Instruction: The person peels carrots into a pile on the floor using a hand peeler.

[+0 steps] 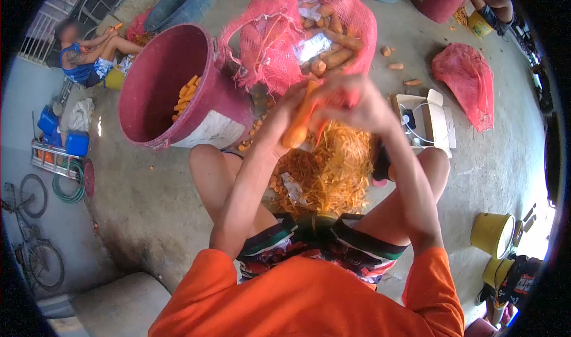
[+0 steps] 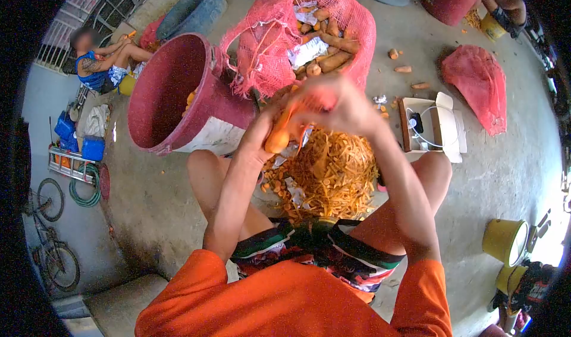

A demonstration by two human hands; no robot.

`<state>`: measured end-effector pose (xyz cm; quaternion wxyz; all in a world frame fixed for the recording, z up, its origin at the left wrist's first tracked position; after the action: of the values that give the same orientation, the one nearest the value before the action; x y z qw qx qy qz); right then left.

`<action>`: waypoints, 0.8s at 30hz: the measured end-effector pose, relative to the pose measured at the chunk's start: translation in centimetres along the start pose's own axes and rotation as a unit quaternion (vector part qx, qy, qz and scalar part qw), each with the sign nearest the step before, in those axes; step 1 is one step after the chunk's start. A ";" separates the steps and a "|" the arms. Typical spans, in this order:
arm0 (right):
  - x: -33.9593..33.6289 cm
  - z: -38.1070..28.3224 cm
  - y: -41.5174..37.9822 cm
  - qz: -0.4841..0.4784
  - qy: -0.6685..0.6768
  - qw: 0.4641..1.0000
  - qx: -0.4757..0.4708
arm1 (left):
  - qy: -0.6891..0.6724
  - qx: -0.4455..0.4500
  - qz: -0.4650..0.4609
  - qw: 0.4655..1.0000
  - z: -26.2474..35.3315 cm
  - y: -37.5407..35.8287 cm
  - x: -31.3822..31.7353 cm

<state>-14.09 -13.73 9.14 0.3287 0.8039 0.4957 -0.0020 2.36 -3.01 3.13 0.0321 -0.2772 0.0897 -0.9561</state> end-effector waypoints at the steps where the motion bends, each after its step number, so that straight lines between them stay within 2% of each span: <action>1: -0.1 -0.3 0.2 -0.025 -0.021 0.999 0.004 | 0.016 0.007 0.020 1.000 0.2 -0.3 0.6; 2: 0.1 -0.2 -0.1 -0.049 -0.038 0.998 0.012 | 0.030 0.008 0.042 0.999 0.1 -0.7 0.7; 3: -0.5 1.2 -0.5 0.038 -0.003 0.998 0.043 | 0.023 0.020 -0.011 0.999 -0.9 -0.1 -0.8; 4: -2.0 3.1 -0.7 0.123 0.026 0.989 0.073 | 0.057 -0.006 0.010 0.998 0.0 -0.9 -0.1; 5: -3.8 4.2 -0.8 0.179 0.025 0.980 0.080 | 0.032 -0.021 0.015 0.999 -0.4 -0.6 -0.8; 6: -5.2 3.8 -0.5 0.162 -0.050 0.984 0.058 | 0.006 -0.035 0.020 0.999 -0.9 -0.2 -1.5; 8: -3.8 3.0 -0.3 0.170 0.043 0.983 0.057 | 0.006 -0.016 0.008 1.000 -0.1 -0.3 -0.6; 10: -0.5 1.0 -0.4 0.051 0.035 0.998 -0.003 | 0.003 -0.004 0.001 1.000 0.1 -0.6 0.0; 11: 0.4 -1.0 0.2 -0.051 -0.002 0.999 0.019 | 0.009 -0.003 -0.008 1.000 0.2 -0.5 0.0; 12: 0.1 -0.4 0.2 -0.049 0.000 0.999 0.019 | 0.014 -0.005 -0.016 1.000 0.1 -0.5 0.0; 14: -1.2 2.0 -0.6 0.088 -0.058 0.994 0.012 | -0.005 0.006 -0.056 0.998 -1.1 0.0 -1.4; 15: -3.1 4.0 -0.6 0.150 -0.019 0.988 0.017 | -0.024 -0.026 -0.016 0.999 -0.7 -0.3 -0.9; 16: -4.8 4.0 -0.5 0.179 0.017 0.979 0.093 | -0.043 -0.055 0.024 0.997 -0.1 -0.7 -0.3; 17: -5.8 5.2 -0.9 0.213 0.013 0.974 0.079 | -0.044 -0.053 0.025 0.997 -0.1 -0.7 -0.5; 19: -6.5 6.6 -1.0 0.244 0.011 0.968 0.057 | 0.005 -0.080 -0.019 0.997 -0.5 -0.3 -1.1; 20: -6.2 6.3 -1.3 0.232 -0.063 0.968 0.075 | 0.108 -0.059 0.033 0.992 -1.3 0.4 -1.3; 21: -6.0 6.0 -1.6 0.219 -0.138 0.962 0.091 | 0.200 0.005 0.078 0.977 -2.1 0.9 -1.6; 22: -5.8 5.3 -1.6 0.218 -0.139 0.962 0.090 | 0.289 0.067 0.122 0.947 -2.6 1.2 -1.9; 24: -5.6 3.5 -1.5 0.160 -0.211 0.960 0.086 | 0.329 0.124 0.164 0.922 -1.2 1.8 -3.9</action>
<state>-16.97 -19.62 7.44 0.3512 0.8794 0.2773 -0.1621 5.04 -4.13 -0.24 0.1912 0.0777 0.0206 -0.9783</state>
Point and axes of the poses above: each hand's wrist, its own y-axis towards the middle knuckle, its own x-axis out of the palm, z = x × y, the point moved 1 cm from there along y, towards the middle knuckle, and after that the axes turned 15 degrees about y, right-handed, at the moved point
